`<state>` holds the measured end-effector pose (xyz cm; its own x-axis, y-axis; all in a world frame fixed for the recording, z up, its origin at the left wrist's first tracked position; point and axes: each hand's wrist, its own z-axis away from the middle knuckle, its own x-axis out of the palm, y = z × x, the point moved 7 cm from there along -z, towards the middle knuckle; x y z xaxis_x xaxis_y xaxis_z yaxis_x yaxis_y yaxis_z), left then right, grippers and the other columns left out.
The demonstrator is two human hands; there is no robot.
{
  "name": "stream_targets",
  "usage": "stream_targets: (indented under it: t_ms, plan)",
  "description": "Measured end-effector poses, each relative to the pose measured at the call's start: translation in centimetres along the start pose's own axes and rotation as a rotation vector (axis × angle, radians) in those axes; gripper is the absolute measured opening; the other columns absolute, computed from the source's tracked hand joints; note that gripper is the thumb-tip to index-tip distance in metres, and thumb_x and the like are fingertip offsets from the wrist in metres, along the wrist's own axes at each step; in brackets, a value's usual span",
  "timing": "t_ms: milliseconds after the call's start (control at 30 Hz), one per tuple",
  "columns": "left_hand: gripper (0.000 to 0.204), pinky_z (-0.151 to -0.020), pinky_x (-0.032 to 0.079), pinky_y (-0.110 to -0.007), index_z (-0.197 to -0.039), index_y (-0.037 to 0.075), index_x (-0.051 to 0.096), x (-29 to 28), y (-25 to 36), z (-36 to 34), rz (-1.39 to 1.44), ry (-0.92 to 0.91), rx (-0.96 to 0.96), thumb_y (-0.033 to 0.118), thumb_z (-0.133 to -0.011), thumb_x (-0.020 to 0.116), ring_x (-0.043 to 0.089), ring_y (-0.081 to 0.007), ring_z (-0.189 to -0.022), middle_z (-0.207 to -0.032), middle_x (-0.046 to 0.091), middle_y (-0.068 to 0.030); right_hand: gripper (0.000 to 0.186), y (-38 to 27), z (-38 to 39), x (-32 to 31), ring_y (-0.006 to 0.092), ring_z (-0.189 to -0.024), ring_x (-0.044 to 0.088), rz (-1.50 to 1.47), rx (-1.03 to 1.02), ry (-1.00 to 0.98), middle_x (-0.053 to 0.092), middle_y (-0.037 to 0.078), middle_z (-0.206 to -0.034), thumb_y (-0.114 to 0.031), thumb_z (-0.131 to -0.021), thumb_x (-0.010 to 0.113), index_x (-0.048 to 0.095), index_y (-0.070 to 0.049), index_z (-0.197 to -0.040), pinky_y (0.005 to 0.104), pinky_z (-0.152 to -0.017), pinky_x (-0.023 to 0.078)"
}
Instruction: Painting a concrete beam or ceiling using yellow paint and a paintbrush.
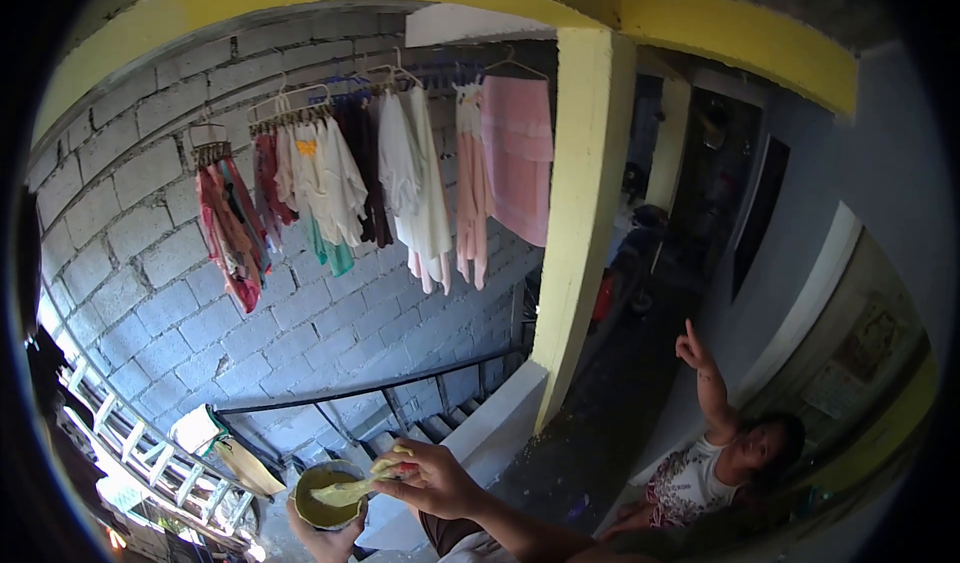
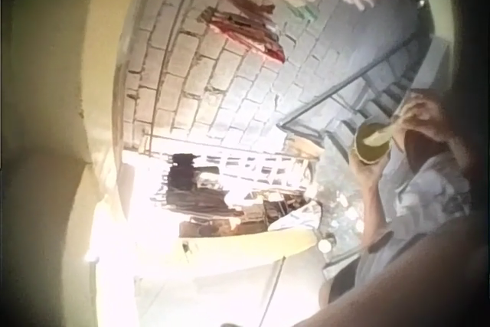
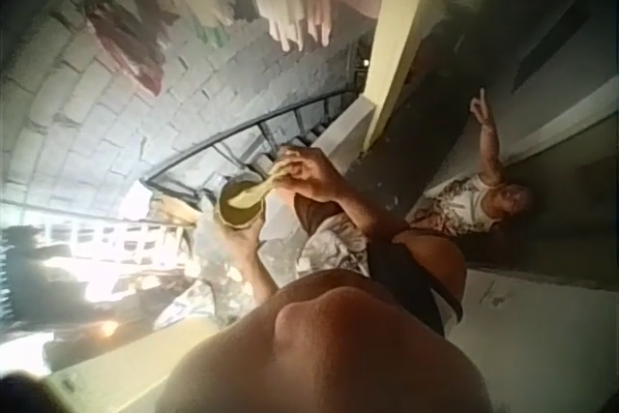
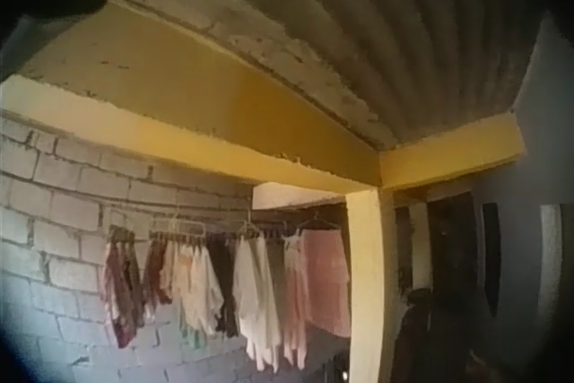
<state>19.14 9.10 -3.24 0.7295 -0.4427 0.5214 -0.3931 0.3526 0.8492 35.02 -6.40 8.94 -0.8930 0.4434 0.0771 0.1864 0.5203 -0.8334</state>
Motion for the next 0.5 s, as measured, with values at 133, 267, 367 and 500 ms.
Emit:
stream_targets:
  t_ms: [133,267,367,500]
  plan:
    - [0.067,-0.084,0.051,-0.035,-0.118,0.0,0.049,2.1,3.3,2.1,-0.793,-0.036,0.575,0.012,-0.061,0.084,0.061,-0.0231,-0.095,-0.108,0.06,-0.015,0.022,-0.5,-0.6,-0.5,0.0095,-0.078,0.058,0.126,0.048,-0.048,0.063,0.007,-0.09,-0.006,-0.081,0.07,0.06,0.002,-0.098,0.0225,-0.069,0.048]
    - [0.067,-0.083,0.05,-0.036,-0.117,0.0,0.05,3.3,4.3,1.9,-0.843,-0.066,0.604,0.017,-0.062,0.084,0.061,-0.0239,-0.094,-0.107,0.061,-0.0143,0.026,-1.1,-1.2,-1.1,0.0089,-0.075,0.06,0.262,0.051,-0.099,0.065,0.008,-0.089,-0.008,-0.08,0.071,0.06,0.003,-0.101,0.0225,-0.067,0.048]
    - [0.067,-0.083,0.05,-0.036,-0.12,-0.001,0.047,4.0,4.2,1.8,-0.925,-0.118,0.661,0.018,-0.066,0.082,0.061,-0.0259,-0.095,-0.107,0.061,-0.0155,0.027,-0.7,-1.1,-1.5,0.0144,-0.074,0.064,0.214,0.032,-0.057,0.066,0.008,-0.088,-0.007,-0.078,0.071,0.062,0.001,-0.102,0.0264,-0.064,0.048]
    - [0.074,-0.081,0.048,-0.032,-0.109,-0.002,0.05,4.2,4.5,1.6,-0.838,-0.083,0.704,0.02,-0.048,0.085,0.061,-0.0208,-0.089,-0.097,0.061,-0.0126,0.029,-1.1,-1.5,-1.2,0.0265,-0.074,0.063,0.56,0.043,-0.274,0.062,0.01,-0.083,-0.009,-0.078,0.068,0.062,-0.001,-0.105,0.0336,-0.065,0.049]
